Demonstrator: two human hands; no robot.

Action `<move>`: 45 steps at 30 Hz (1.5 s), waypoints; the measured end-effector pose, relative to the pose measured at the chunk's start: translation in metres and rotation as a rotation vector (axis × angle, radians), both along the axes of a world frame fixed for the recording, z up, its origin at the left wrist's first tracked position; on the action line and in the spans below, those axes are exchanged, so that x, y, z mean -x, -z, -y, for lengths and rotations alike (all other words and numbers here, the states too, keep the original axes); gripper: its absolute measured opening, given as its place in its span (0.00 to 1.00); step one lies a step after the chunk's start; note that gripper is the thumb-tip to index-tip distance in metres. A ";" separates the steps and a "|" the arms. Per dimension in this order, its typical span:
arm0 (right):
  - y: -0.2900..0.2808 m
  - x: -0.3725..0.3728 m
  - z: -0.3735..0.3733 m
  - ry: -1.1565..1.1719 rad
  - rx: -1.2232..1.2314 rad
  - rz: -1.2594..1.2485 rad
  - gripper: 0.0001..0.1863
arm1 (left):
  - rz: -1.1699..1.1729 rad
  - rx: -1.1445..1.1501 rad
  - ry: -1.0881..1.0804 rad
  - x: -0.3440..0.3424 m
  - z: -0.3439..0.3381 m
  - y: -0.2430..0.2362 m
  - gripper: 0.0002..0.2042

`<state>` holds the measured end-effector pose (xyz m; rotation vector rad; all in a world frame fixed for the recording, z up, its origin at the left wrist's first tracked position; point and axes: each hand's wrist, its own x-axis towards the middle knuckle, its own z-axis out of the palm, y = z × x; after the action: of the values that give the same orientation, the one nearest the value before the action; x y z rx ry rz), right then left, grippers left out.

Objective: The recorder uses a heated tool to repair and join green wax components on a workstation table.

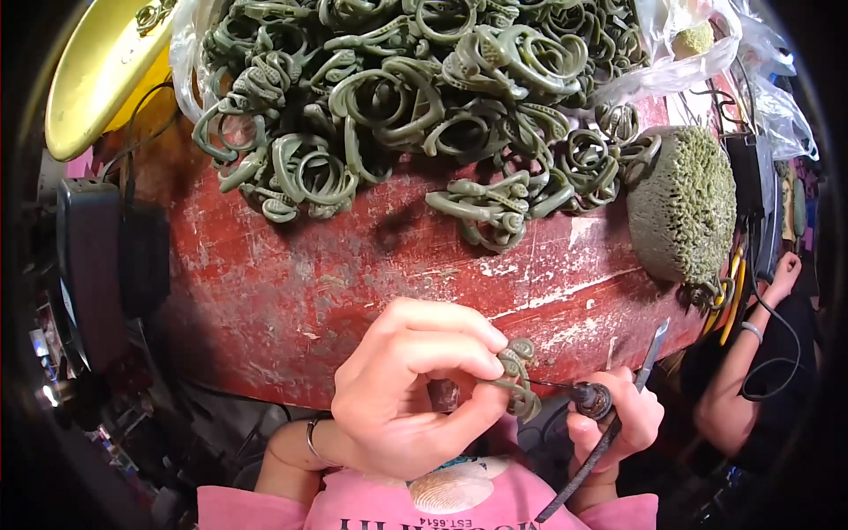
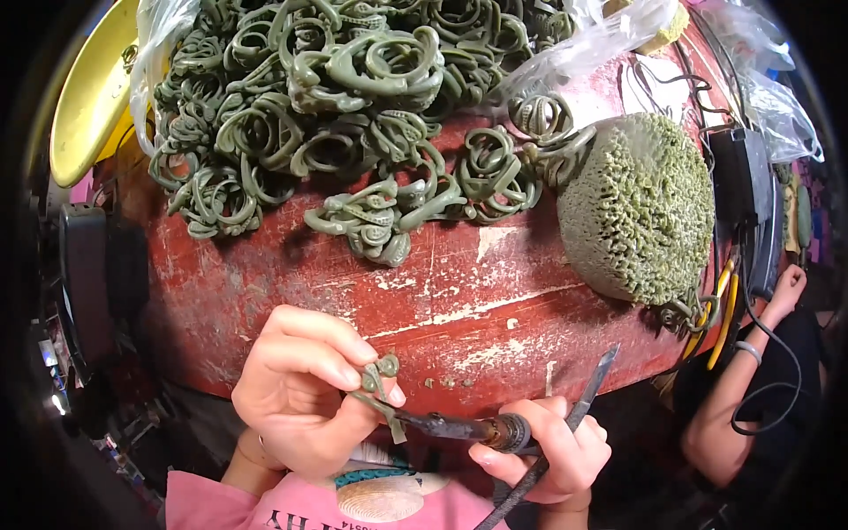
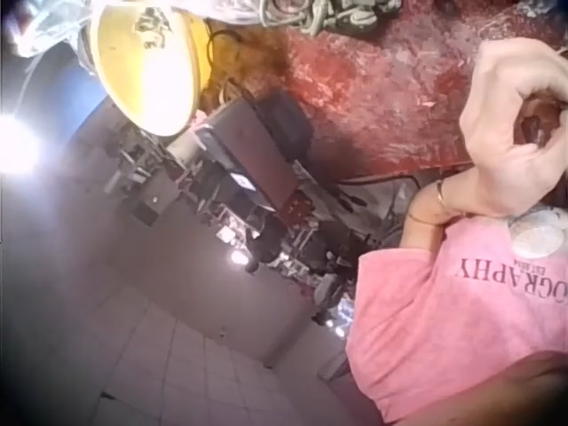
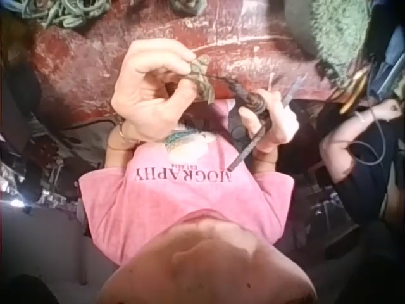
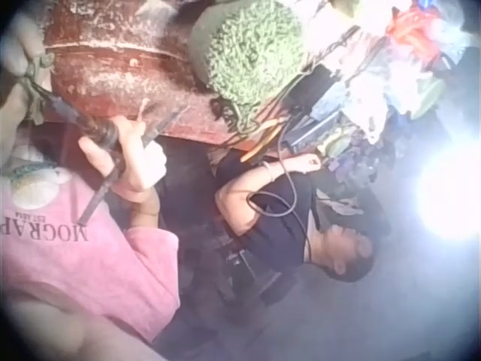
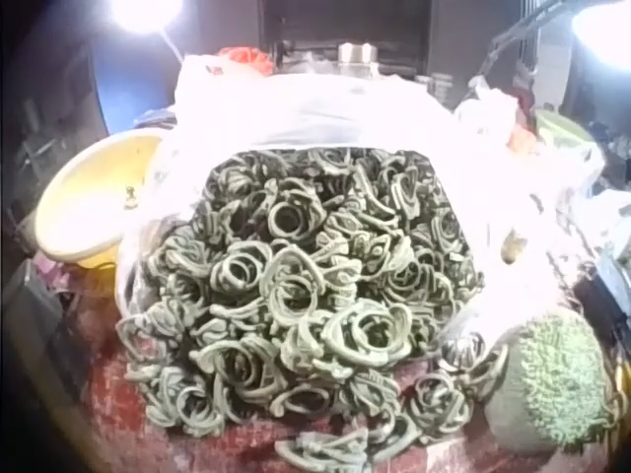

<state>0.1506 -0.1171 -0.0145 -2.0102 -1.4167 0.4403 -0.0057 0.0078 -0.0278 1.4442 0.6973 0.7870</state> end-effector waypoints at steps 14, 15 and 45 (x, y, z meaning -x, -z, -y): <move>0.004 0.000 0.003 0.011 -0.053 -0.018 0.18 | 0.018 -0.035 0.020 0.001 0.000 0.002 0.14; 0.004 0.000 0.003 0.012 -0.052 -0.019 0.18 | 0.018 -0.034 0.023 0.001 -0.001 0.002 0.13; 0.001 -0.003 0.004 -0.002 0.026 -0.030 0.18 | 0.021 -0.035 0.033 0.001 0.000 0.002 0.12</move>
<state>0.1537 -0.1207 -0.0159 -2.0147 -1.4016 0.4900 -0.0068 0.0082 -0.0294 1.4734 0.6452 0.7904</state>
